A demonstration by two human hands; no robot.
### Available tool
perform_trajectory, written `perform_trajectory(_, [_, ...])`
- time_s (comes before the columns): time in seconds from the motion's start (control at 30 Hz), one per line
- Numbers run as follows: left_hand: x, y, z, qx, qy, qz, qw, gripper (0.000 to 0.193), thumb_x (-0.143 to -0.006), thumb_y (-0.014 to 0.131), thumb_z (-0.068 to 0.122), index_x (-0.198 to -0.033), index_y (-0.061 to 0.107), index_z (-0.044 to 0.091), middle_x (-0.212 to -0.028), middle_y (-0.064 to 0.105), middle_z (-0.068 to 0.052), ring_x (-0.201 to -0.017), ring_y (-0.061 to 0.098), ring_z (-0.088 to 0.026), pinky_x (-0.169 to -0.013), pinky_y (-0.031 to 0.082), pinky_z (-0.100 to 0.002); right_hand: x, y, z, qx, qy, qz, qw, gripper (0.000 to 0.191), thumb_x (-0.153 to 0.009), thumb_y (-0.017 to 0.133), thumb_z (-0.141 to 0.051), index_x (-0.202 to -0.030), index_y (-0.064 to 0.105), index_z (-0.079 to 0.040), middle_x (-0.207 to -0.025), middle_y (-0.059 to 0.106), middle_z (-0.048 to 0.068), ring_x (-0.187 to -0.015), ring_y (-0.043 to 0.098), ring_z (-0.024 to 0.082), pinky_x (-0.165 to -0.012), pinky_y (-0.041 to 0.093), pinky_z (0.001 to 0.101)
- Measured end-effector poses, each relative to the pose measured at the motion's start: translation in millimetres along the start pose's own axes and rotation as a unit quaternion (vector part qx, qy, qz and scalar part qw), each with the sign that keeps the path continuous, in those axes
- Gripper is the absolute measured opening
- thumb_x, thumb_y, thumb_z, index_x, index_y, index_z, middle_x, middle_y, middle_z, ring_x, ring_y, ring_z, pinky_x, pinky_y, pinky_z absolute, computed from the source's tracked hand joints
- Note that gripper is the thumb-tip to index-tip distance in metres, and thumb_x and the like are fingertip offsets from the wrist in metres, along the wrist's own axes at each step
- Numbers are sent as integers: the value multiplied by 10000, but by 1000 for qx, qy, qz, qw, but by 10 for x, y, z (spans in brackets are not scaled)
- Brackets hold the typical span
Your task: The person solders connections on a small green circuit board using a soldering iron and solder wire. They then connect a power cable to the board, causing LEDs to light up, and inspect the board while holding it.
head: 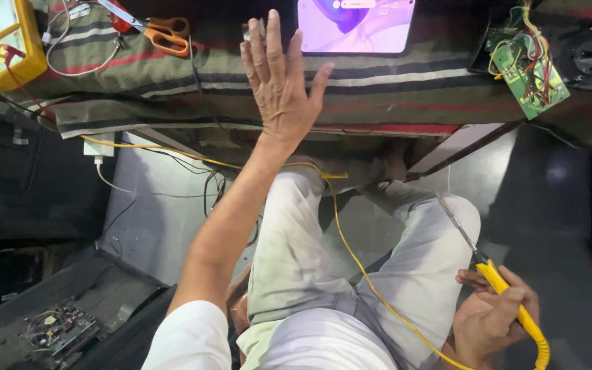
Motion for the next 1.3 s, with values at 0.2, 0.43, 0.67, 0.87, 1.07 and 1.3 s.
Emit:
perform_trajectory(0.2, [-107,209,318,-8,16,-41,999,592,-1081,669,485,-1520,503,124,-1672,182,-250,-1568,106,-486,-1299,71,-622,-4,9,-14,4,-2,-6,1000,438,-1212,523,-304,-1161,516,131,-940,609,251,-660,651,356,-671,597,435])
perform_trajectory(0.43, [140,278,1077,125,156,-89,976,619,-1096,668,505,-1581,468,175,-1704,216,-145,-1601,181,-405,-1325,203,-597,5,-26,-9,-2,2,11,1000,450,-1217,546,-314,-1084,509,115,-988,608,245,-669,648,361,-672,590,452])
perform_trajectory(0.67, [292,177,824,102,92,-68,988,585,-1059,709,408,-1527,500,127,-1608,360,-156,-1511,328,-383,-1270,270,-560,-25,-25,-2,-10,7,-1,1000,448,-1212,541,-326,-1107,513,109,-1007,606,243,-673,652,363,-676,596,446])
perform_trajectory(0.87, [239,86,512,64,46,-39,996,548,-1022,731,365,-1463,546,97,-1426,488,-139,-1361,432,-366,-1205,303,-547,-5,14,-51,2,1,-1,1000,451,-1214,531,-328,-1055,490,93,-1167,611,251,-679,646,356,-673,595,441])
perform_trajectory(1.07, [87,-11,381,33,42,-6,999,544,-1017,738,368,-1453,546,105,-1305,512,-123,-1228,486,-335,-1119,337,-526,-13,54,-75,17,13,-5,1000,465,-1202,533,-357,-1186,517,107,-1001,607,248,-668,641,348,-683,593,431])
perform_trajectory(1.3, [-21,-42,305,52,61,-2,997,553,-1002,766,408,-1406,556,94,-1239,518,-118,-1157,505,-318,-1024,363,-471,-29,46,-66,18,17,-17,1000,464,-1209,523,-366,-1193,505,97,-952,622,267,-682,649,351,-704,593,425])
Point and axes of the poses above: each hand's wrist, its own x-axis away from the middle knuckle, its own y-axis out of the palm, z = x × y, the point moved 8 cm from there along -x, towards the middle knuckle
